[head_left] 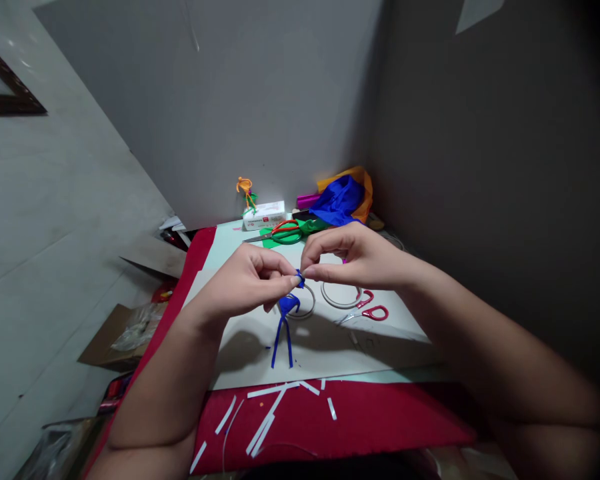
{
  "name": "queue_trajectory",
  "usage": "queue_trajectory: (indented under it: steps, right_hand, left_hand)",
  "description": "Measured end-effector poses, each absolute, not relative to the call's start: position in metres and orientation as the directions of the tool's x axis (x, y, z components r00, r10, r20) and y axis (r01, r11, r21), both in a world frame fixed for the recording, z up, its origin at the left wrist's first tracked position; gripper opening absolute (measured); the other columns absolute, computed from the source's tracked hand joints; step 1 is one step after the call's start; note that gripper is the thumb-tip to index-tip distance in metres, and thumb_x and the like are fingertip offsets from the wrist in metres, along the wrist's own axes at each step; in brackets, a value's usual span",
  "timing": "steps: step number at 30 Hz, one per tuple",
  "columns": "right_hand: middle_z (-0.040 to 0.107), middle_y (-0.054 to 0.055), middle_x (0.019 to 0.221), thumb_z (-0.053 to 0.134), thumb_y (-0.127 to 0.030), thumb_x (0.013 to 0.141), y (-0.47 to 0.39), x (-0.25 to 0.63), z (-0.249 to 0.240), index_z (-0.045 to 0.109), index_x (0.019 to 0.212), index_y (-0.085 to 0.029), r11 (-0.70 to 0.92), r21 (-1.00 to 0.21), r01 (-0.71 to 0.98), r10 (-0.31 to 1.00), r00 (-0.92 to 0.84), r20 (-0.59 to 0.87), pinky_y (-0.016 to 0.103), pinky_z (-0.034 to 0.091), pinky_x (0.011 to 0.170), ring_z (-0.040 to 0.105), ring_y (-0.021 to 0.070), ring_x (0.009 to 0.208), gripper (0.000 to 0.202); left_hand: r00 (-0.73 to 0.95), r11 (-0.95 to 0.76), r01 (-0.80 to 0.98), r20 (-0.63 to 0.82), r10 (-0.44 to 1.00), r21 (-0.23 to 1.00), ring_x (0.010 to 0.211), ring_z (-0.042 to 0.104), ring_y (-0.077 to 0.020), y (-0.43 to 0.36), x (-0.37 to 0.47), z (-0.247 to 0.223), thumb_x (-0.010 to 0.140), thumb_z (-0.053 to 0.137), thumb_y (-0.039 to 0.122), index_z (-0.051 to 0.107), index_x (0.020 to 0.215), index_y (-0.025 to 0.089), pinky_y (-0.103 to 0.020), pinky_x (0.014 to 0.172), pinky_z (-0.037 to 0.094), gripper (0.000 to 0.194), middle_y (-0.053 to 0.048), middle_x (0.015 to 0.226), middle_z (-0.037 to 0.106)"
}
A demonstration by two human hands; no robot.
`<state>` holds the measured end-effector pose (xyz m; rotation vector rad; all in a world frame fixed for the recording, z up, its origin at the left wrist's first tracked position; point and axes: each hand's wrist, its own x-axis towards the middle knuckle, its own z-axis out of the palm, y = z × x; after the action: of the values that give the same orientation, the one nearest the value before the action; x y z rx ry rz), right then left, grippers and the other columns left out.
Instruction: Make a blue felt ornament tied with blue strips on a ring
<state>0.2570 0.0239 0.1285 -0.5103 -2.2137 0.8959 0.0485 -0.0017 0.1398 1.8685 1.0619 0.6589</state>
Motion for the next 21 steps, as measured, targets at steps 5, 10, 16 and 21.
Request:
queue_trajectory:
  steps: [5,10,16,21]
  right_hand:
    - [0.066,0.005,0.080,0.063,-0.024,0.080,0.025,0.257,0.127,0.066,0.081,-0.013,0.704,-0.704,0.091,0.557,-0.686,0.468,0.026,0.048,0.068,0.060,0.0135,0.075,0.011]
    - [0.065,0.003,0.076,0.061,-0.021,0.080,0.022,0.255,0.126,0.063,0.077,-0.014,0.761,-0.628,0.161,0.571,-0.626,0.532,0.025,0.046,0.066,0.059,0.0125,0.071,0.008]
    - [0.064,0.003,0.071,0.059,-0.014,0.078,0.016,0.249,0.126,0.063,0.076,-0.015,0.834,-0.456,0.310,0.542,-0.614,0.574,0.022,0.042,0.062,0.055,0.0113,0.066,0.005]
    - [0.063,0.004,0.070,0.057,-0.013,0.076,0.012,0.245,0.123,0.066,0.073,-0.015,0.822,-0.219,0.526,0.539,-0.593,0.598,0.025,0.038,0.062,0.053,0.0141,0.066,0.010]
  left_hand:
    - [0.477,-0.251,0.401,0.032,0.878,0.881,0.035,0.043,-0.0039,-0.004,0.049,0.140,0.076,0.063,0.018,0.067,0.072,0.011,-0.014,0.037,0.031,0.010,0.006,0.039,0.049]
    - [0.449,-0.228,0.351,0.051,0.892,0.908,0.036,0.043,-0.0048,-0.002,0.051,0.139,0.076,0.064,0.021,0.067,0.073,0.010,-0.016,0.038,0.032,0.012,0.006,0.039,0.048]
    - [0.463,-0.282,0.387,0.079,0.883,0.878,0.039,0.044,-0.0057,0.001,0.052,0.134,0.076,0.061,0.020,0.065,0.074,0.009,-0.017,0.041,0.033,0.012,0.004,0.042,0.052]
    - [0.458,-0.352,0.493,0.107,0.883,0.795,0.041,0.042,-0.0062,0.002,0.058,0.132,0.075,0.058,0.018,0.066,0.077,0.010,-0.017,0.041,0.031,0.011,0.003,0.044,0.052]
